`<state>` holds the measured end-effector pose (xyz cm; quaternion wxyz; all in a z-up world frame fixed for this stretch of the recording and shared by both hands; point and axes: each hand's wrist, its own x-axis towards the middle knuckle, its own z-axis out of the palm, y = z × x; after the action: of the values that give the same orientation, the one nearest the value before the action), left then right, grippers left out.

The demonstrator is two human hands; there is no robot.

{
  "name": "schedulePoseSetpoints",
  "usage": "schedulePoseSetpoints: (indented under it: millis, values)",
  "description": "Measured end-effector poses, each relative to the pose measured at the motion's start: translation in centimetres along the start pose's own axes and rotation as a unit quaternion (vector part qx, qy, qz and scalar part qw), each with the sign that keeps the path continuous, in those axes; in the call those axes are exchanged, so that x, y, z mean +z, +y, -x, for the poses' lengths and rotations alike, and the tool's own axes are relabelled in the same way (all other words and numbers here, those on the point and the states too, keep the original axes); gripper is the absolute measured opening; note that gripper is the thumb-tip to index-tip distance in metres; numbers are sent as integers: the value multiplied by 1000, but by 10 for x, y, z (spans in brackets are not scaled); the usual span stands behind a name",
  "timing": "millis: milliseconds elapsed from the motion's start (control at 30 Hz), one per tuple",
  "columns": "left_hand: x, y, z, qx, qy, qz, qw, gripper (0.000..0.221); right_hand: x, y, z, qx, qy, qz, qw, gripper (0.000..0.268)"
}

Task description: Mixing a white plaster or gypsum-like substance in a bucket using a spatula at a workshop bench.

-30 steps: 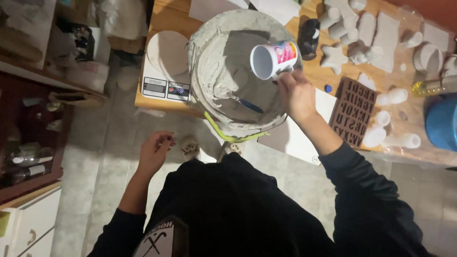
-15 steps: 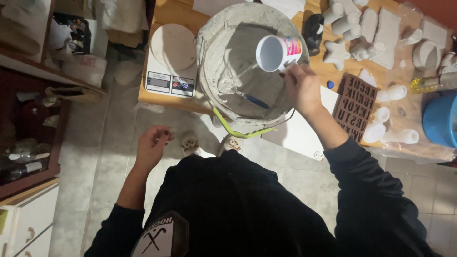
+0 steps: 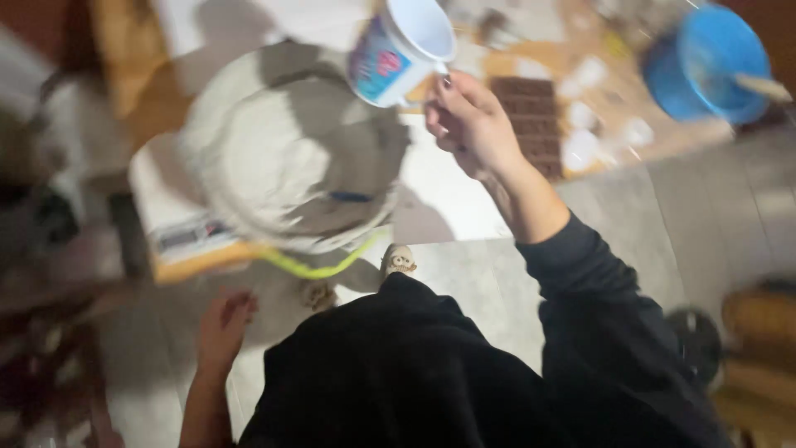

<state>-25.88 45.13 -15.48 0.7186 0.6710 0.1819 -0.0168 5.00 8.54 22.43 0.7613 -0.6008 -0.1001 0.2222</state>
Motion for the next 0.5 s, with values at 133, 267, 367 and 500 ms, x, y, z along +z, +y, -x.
schedulePoseSetpoints:
  millis: [133, 267, 367, 500]
  values:
    - [16, 2, -14, -94, -29, -95, 991, 27, -70, -54, 47, -102, 48, -16, 993, 15]
    - [45, -33, -26, -222, -102, -144, 959, 32, -191, -90, 93, -175, 235, 64, 954, 10]
    - [91, -30, -36, -296, -130, -165, 932, 37, -301, -110, 122, -204, 290, 86, 931, 14]
    - [177, -23, -41, -429, -140, -224, 864, 39, -482, -101, 146, -196, 376, 206, 882, 15]
